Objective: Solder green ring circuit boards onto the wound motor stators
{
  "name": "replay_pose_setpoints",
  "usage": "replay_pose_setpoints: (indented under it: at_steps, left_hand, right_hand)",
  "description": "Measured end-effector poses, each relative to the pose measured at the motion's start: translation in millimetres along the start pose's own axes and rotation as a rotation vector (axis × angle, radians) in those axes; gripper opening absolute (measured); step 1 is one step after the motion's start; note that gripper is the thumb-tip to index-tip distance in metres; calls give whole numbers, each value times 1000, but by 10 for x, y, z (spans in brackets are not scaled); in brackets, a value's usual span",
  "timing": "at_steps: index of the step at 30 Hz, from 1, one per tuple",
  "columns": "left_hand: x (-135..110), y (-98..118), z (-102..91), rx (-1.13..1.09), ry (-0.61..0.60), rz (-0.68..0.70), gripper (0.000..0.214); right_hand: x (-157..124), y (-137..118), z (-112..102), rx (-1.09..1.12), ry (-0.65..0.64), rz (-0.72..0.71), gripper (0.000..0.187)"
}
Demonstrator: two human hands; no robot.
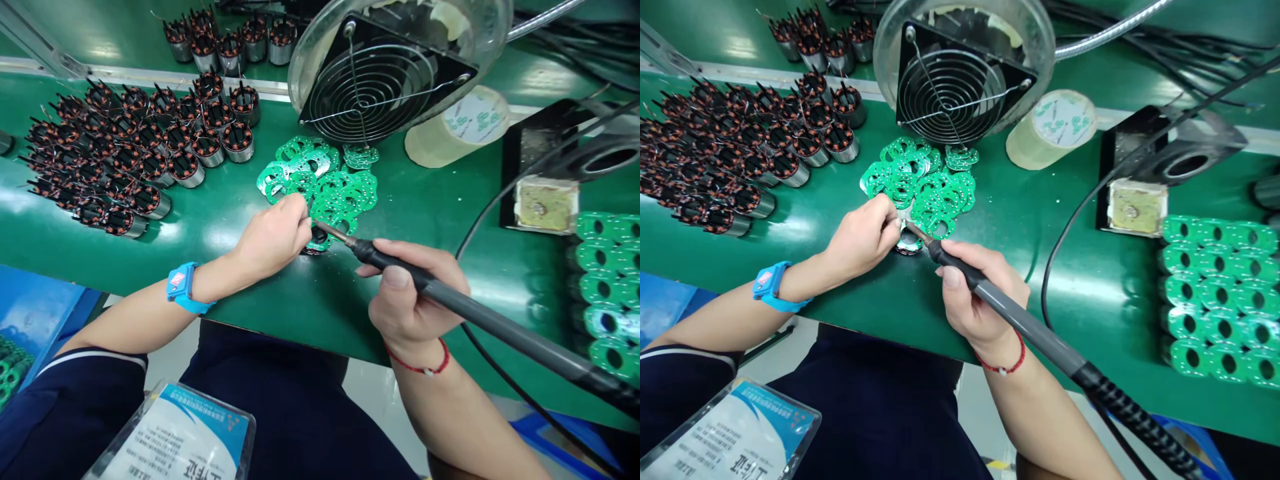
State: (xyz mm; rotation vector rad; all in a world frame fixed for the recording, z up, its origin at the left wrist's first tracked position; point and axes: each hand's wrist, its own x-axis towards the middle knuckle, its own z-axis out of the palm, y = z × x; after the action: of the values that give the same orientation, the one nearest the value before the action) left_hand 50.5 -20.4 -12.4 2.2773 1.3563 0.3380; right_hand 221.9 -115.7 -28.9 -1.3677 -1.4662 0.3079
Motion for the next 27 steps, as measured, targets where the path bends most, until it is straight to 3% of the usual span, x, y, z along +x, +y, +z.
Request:
replay_pose_setpoints:
  at_steps: [11, 15, 18, 23, 27]
  left_hand:
    - [-1, 31, -4, 40, 20, 8, 11]
    - [-3, 37, 0, 38, 6, 0, 11]
    - [2, 31, -12, -4, 17, 11, 12]
    - [52, -54, -9, -269, -10, 28, 15]
    - [47, -155, -100, -571, -208, -23, 15]
  right_hand:
    - [23, -2, -33, -6, -18, -65, 19]
    - [35, -5, 30, 47, 13, -31, 30]
    - [84, 1, 127, -2, -80, 0, 36]
    - [156, 58, 286, -167, -324, -58, 53]
    - [149, 86, 318, -170, -365, -89, 47]
